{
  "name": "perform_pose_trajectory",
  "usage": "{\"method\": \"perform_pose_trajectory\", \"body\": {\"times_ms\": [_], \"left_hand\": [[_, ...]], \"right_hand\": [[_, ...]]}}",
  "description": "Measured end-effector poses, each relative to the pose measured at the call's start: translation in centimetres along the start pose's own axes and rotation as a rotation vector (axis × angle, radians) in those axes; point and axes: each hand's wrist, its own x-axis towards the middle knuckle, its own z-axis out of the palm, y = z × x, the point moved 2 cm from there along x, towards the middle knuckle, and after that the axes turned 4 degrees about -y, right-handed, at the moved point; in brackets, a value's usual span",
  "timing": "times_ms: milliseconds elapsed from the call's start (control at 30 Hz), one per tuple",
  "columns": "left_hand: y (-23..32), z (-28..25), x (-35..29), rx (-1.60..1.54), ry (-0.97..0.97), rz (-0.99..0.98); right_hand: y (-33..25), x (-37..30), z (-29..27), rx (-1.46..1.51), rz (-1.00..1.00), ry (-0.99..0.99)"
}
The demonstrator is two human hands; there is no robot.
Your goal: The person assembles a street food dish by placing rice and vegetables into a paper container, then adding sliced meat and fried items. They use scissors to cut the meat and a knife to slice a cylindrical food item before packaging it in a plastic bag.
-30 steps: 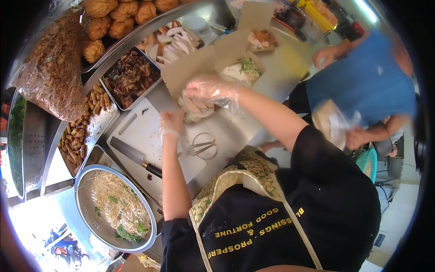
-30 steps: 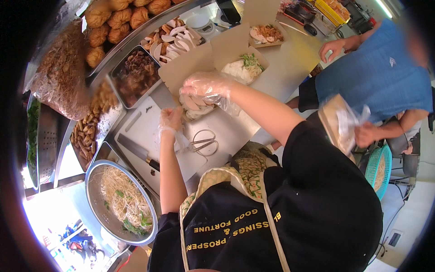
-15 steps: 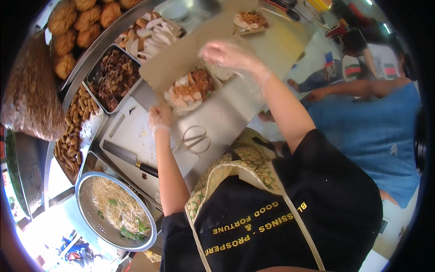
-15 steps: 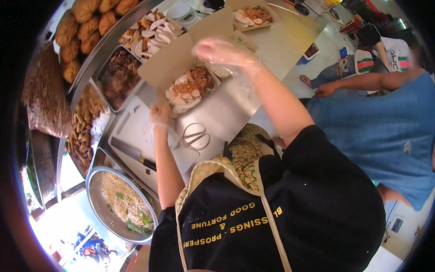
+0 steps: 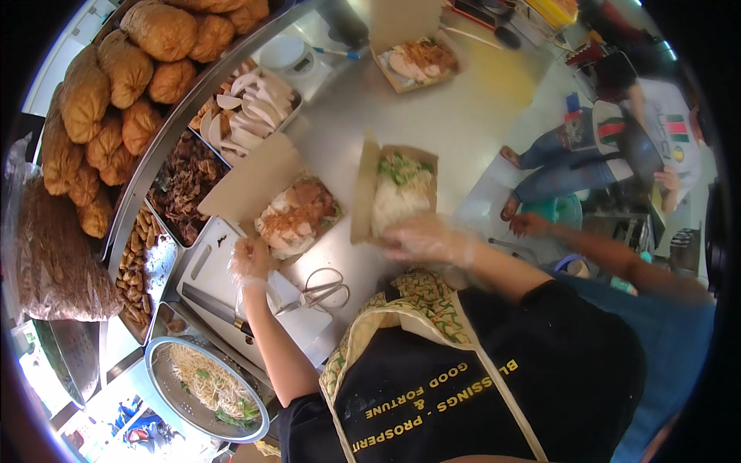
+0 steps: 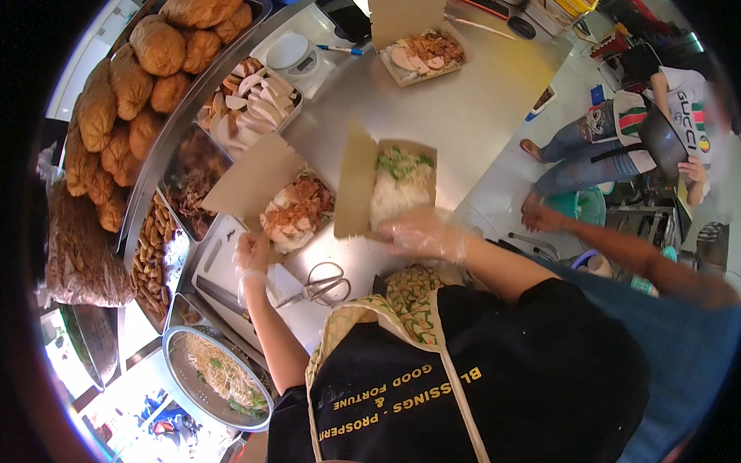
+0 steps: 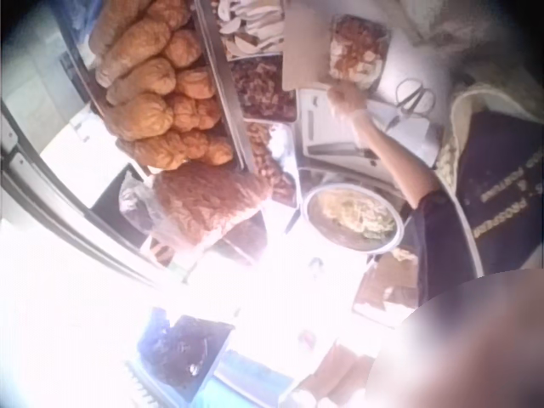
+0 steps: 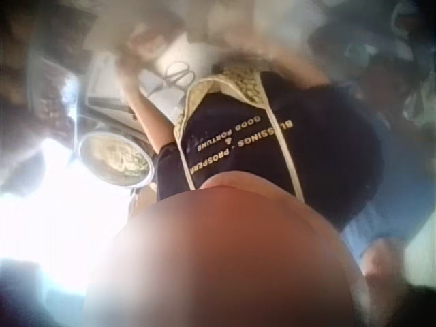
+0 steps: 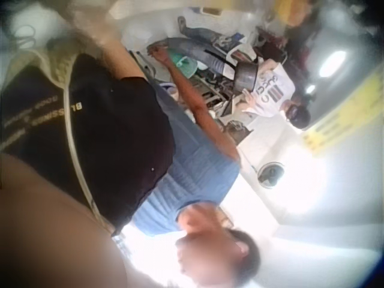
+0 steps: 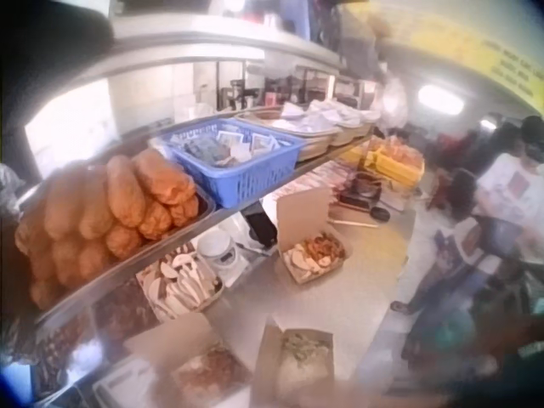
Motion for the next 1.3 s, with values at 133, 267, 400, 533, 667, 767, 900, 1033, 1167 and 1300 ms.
{"method": "perform_pose_trajectory", "body": {"times_ms": [133,267,400,533,667,767,900,1033,1167,1300], "left_hand": [[6.5,3.5,1.8,-0.075,-0.141,0.120],[13.0,10.0,4.4,-0.051,-0.229,0.143],[19.1,16.4,6.3,-0.084,-0.342,0.285],[24.8,22.0,7.4,-0.158,-0.494,0.208],[26.7,22.1,6.3,-0.810,-0.931,0.052],[25.4,17.5,5.8,-0.973,-0.962,-0.042],[18.2,7.8,6.0,-0.899,-0.652,-0.032],[8.6,-0.3,3.3,-1.025,-0.263,-0.115],[-0.3,-5.8,1.2,-0.486,0.083,-0.334],[-3.0,-6.6,2.2,0.033,0.070,-0.300]], "right_hand": [[-0.6,-0.7,0.5,0.128,0.033,-0.232],[0.3,-1.0,-0.6,0.202,0.015,-0.203],[1.6,-1.2,-1.5,0.239,0.096,-0.252],[2.3,-0.6,-1.7,0.225,0.191,-0.300],[1.4,0.2,-2.2,0.246,0.156,-0.147],[0.0,0.6,-3.0,0.251,0.115,0.001],[-2.2,2.6,-3.2,0.097,0.258,-0.025],[-4.9,5.8,-4.1,0.097,0.172,0.001],[-8.3,10.0,-4.2,0.149,0.134,0.029],[-12.2,13.6,-3.4,0.171,-0.002,0.065]]}}
